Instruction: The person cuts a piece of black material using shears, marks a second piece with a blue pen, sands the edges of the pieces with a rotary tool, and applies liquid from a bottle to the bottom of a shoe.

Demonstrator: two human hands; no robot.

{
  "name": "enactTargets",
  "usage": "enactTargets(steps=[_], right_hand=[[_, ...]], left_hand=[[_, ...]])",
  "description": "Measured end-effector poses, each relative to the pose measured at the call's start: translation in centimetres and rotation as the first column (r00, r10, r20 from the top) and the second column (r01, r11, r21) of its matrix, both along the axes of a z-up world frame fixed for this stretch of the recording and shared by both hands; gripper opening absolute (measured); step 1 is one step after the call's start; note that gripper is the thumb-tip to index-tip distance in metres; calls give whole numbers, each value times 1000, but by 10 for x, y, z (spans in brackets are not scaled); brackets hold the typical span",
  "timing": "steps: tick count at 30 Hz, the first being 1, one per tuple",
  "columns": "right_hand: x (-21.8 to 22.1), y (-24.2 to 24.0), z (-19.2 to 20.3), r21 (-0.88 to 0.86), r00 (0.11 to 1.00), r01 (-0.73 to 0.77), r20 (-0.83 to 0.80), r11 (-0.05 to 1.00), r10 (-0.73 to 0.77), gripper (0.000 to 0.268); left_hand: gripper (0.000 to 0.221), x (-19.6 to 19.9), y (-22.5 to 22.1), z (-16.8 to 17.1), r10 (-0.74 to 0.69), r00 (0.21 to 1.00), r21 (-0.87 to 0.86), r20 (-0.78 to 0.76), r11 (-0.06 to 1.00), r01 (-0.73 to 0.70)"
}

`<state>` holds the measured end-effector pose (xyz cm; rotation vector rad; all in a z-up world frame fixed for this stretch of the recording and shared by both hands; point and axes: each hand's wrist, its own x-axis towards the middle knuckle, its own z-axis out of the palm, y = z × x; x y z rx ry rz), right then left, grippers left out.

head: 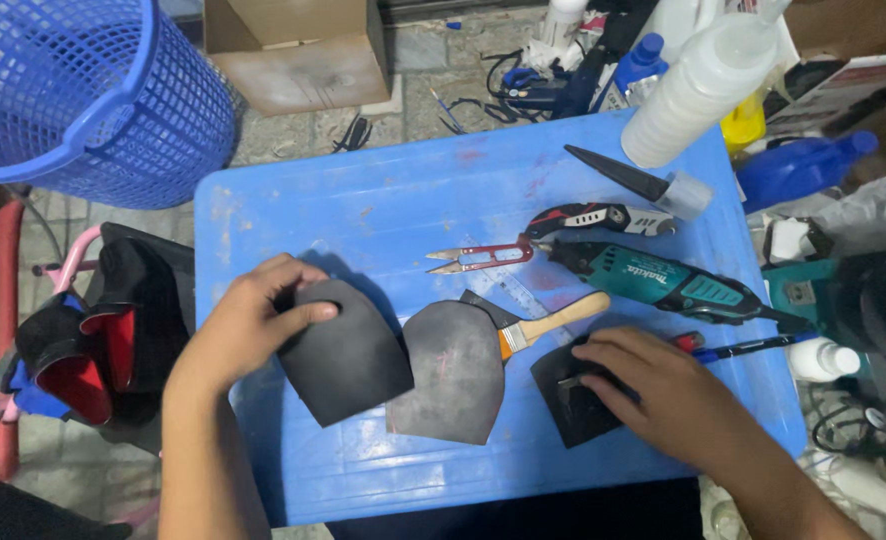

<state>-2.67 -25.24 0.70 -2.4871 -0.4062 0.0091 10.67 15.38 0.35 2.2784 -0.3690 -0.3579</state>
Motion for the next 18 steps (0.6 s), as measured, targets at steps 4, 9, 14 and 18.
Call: enactTargets(steps=[4,9,14,18], right_hand=[[-4,-24,28,-80,985,173,12,982,-172,27],[-18,-49,38,-308,951,270,-60,912,-302,29],[-34,-63,13,-285,961,276,82,918,-264,33],[-47,-79,-7,-239,960,278,43,930,-276,32]], left_hand=[[42,3,-12,-6,-17,937,197,349,979,-56],[41,-7,-13,-7,-110,838,256,534,966,-36],[41,-5,-8,-12,70,968,100,242,990,-96],[37,-5,-4,-13,67,955,27,289,997,-78]])
